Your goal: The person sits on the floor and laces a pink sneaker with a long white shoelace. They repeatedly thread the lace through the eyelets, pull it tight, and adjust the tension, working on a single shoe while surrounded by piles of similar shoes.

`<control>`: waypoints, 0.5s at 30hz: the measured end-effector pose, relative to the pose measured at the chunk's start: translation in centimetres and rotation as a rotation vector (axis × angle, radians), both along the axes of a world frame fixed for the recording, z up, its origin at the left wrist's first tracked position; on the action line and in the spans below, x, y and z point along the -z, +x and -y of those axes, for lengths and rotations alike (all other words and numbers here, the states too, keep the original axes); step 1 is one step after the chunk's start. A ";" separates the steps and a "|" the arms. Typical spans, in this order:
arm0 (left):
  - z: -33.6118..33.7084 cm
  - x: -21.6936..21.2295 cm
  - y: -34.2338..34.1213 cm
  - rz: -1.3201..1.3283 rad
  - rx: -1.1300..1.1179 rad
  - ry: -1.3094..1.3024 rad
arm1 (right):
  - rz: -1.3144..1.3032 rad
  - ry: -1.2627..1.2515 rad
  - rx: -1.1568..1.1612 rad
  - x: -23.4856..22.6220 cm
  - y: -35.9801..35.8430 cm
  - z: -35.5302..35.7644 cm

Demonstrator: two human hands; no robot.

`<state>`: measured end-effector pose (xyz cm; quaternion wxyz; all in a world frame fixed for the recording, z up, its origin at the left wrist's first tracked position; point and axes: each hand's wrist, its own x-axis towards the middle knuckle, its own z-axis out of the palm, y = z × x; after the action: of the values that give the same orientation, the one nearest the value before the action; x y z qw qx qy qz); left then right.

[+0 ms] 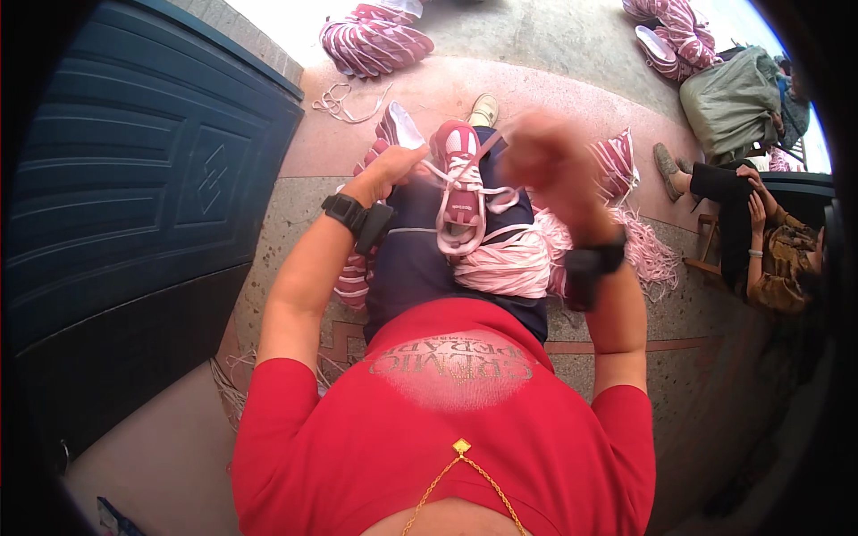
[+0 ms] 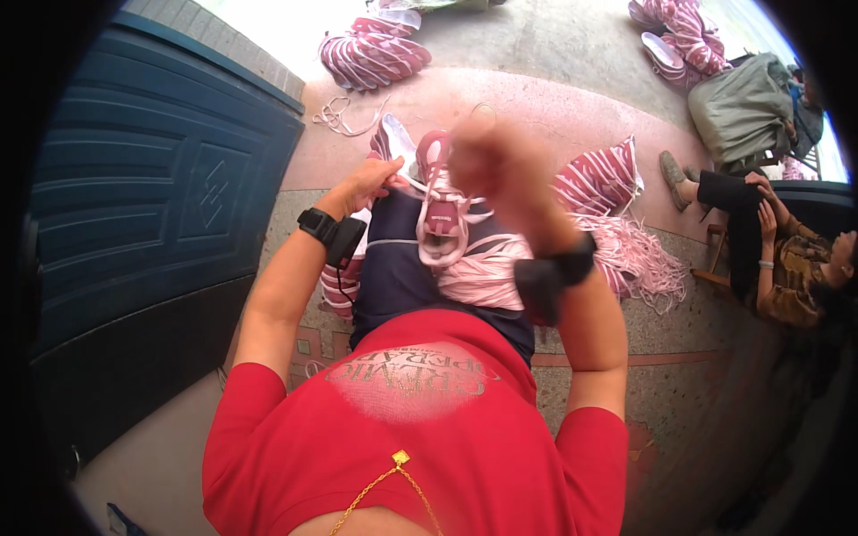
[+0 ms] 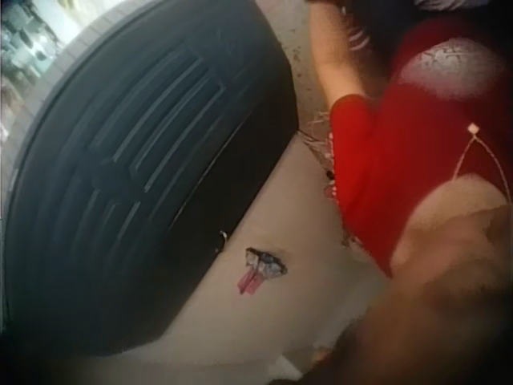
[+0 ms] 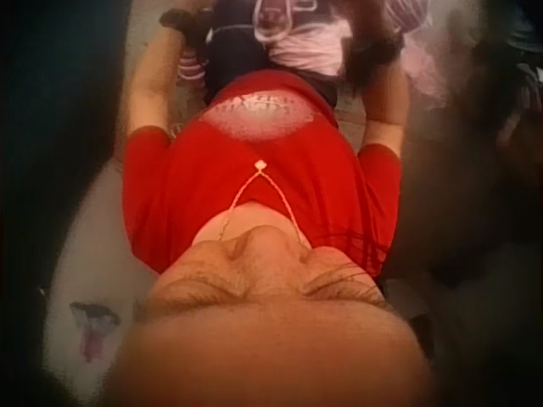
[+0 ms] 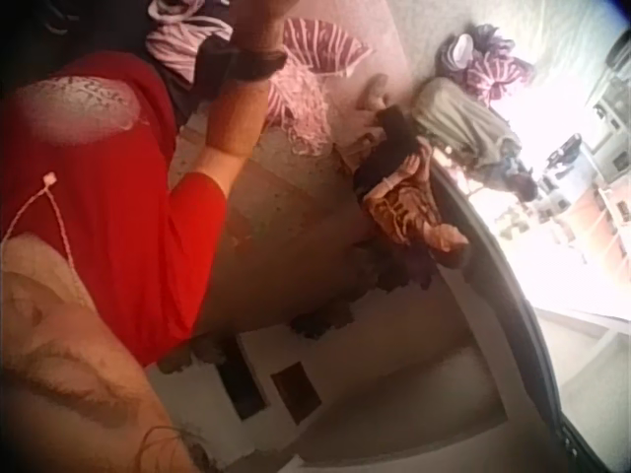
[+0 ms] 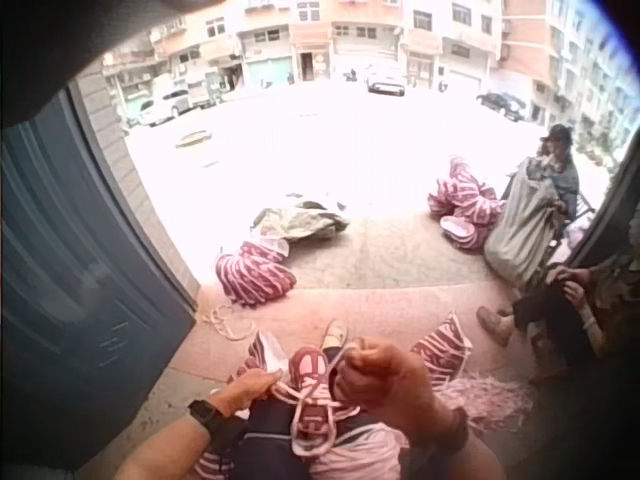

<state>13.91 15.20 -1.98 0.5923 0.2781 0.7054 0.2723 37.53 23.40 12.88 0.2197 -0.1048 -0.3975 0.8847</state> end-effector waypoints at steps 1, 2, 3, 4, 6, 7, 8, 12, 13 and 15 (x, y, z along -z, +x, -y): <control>-0.1 0.1 0.5 -0.098 0.044 -0.041 | -0.182 -0.123 0.078 -4.6 0.9 -0.5; -0.8 -0.1 1.2 -0.193 0.102 -0.074 | -0.347 -0.157 0.108 -8.4 1.7 -0.7; -1.0 1.0 1.1 -0.282 0.251 0.001 | -0.428 -0.152 0.016 -10.6 2.5 -1.7; -2.5 2.2 2.2 -0.355 0.441 0.095 | -0.494 -0.127 -0.035 -12.7 3.8 -2.3; -3.5 -0.9 4.6 -0.542 0.662 0.483 | -0.573 -0.155 -0.019 -14.6 4.6 -2.4; -3.7 -2.5 5.2 -0.359 0.756 0.521 | -0.617 -0.170 -0.022 -15.2 4.6 -2.2; -3.9 -3.8 5.6 -0.175 0.843 0.554 | -0.566 -0.162 -0.027 -15.2 4.0 -2.0; -4.2 -8.5 4.7 0.275 0.840 0.393 | -0.244 0.283 0.189 -14.6 2.9 -3.1; -3.4 -9.9 2.5 0.272 0.682 0.481 | -0.103 0.564 0.453 -12.5 2.8 -3.7; -2.0 -12.3 -3.1 0.357 0.243 0.595 | 0.078 0.541 0.847 -11.2 4.4 -5.7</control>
<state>10.79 17.17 10.27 0.6274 0.4681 0.4428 0.4372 41.93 29.06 24.06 0.5637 -0.2290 -0.5433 0.5785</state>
